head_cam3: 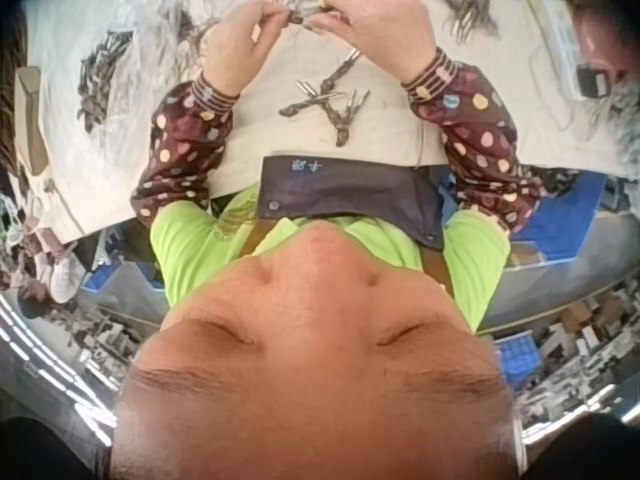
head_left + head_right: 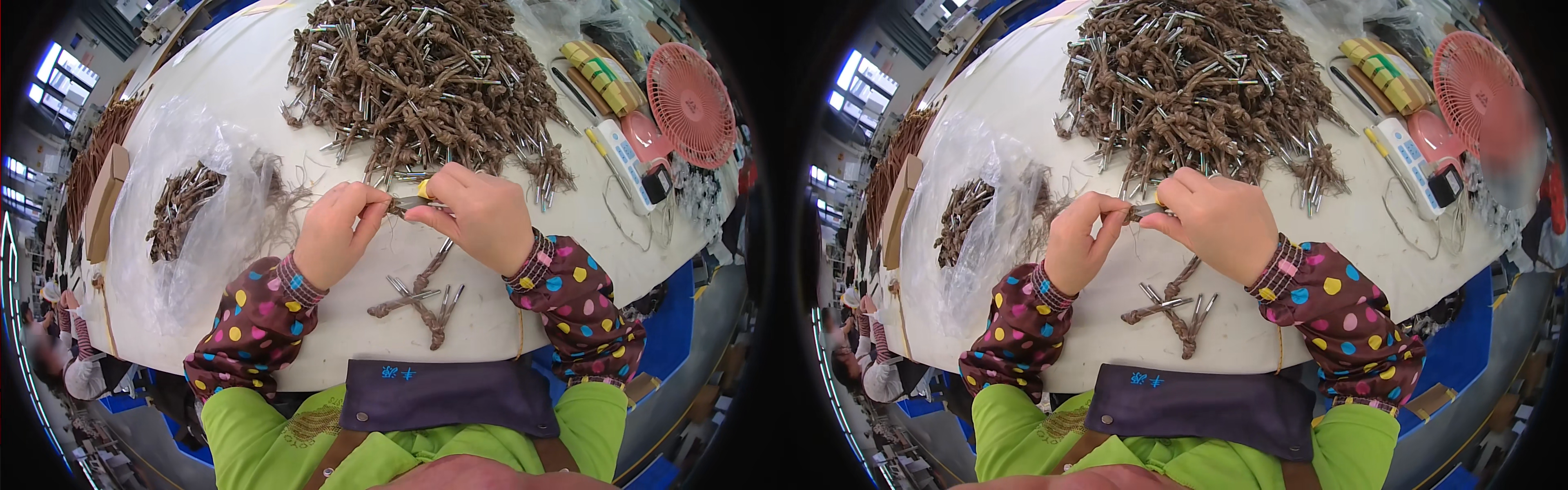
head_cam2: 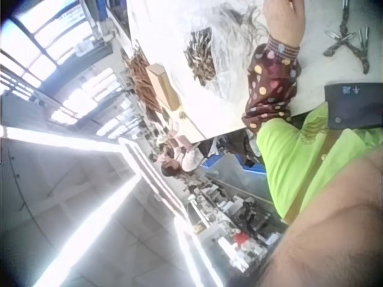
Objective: The person trims loose threads from knotted cord pieces using thread snips and stacks the trimmed cords on the table.
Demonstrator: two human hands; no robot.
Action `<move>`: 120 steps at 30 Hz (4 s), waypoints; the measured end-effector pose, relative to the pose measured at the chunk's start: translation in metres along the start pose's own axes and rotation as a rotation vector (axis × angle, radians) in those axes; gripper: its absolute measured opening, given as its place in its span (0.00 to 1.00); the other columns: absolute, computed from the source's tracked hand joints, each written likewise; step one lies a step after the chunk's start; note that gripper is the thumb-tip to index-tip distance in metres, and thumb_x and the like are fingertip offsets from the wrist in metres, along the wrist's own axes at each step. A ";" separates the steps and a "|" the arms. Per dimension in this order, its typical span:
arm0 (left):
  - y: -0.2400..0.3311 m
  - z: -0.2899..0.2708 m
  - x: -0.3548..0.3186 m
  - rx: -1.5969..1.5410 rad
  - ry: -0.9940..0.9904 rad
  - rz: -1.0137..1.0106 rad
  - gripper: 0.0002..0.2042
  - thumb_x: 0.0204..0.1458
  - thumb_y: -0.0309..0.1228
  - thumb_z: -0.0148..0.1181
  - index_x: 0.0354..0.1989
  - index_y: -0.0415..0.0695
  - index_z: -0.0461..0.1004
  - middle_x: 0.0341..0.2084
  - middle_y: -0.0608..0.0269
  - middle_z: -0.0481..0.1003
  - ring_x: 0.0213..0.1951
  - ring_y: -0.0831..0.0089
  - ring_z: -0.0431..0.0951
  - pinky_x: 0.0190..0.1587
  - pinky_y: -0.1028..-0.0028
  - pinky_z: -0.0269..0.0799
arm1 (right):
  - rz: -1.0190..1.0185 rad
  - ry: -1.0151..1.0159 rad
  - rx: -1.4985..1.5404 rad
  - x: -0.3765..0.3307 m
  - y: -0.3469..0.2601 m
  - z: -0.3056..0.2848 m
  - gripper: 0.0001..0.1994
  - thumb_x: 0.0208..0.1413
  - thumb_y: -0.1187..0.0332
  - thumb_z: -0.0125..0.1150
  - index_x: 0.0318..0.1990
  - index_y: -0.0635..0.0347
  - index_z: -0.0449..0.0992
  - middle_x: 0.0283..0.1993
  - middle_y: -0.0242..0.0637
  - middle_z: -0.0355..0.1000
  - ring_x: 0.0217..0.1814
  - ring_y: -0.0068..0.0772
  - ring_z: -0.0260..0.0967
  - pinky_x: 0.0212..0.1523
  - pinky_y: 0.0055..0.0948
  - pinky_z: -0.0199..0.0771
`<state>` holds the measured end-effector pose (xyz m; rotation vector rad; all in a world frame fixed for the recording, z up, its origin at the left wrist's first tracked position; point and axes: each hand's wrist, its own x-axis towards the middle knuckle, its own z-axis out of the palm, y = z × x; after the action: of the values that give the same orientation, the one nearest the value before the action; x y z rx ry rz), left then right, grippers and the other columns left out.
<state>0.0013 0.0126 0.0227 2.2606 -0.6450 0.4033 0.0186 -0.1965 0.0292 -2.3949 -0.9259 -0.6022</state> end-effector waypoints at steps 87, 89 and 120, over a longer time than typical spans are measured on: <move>-0.015 -0.015 0.007 0.487 0.074 0.455 0.15 0.40 0.19 0.62 0.40 0.44 0.78 0.30 0.65 0.78 0.34 0.71 0.79 0.45 0.65 0.76 | 0.747 -0.311 1.187 0.000 0.002 0.007 0.09 0.53 0.66 0.62 0.31 0.64 0.74 0.24 0.28 0.71 0.25 0.13 0.64 0.28 0.16 0.62; -0.015 -0.018 0.007 0.475 0.069 0.462 0.15 0.41 0.19 0.62 0.40 0.44 0.78 0.31 0.64 0.78 0.35 0.71 0.79 0.45 0.65 0.76 | 0.789 -0.349 1.204 0.001 0.001 0.004 0.09 0.53 0.66 0.62 0.31 0.63 0.74 0.25 0.28 0.72 0.27 0.13 0.64 0.29 0.15 0.61; -0.011 -0.011 0.004 0.125 0.053 0.165 0.09 0.44 0.17 0.60 0.34 0.40 0.71 0.28 0.60 0.74 0.29 0.63 0.75 0.29 0.72 0.72 | 0.701 -0.305 1.130 -0.010 0.002 0.029 0.11 0.53 0.64 0.62 0.29 0.63 0.72 0.23 0.27 0.70 0.22 0.13 0.62 0.23 0.17 0.60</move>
<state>0.0101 0.0258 0.0257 2.3128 -0.8018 0.5974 0.0201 -0.1858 0.0008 -1.5593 -0.2913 0.4735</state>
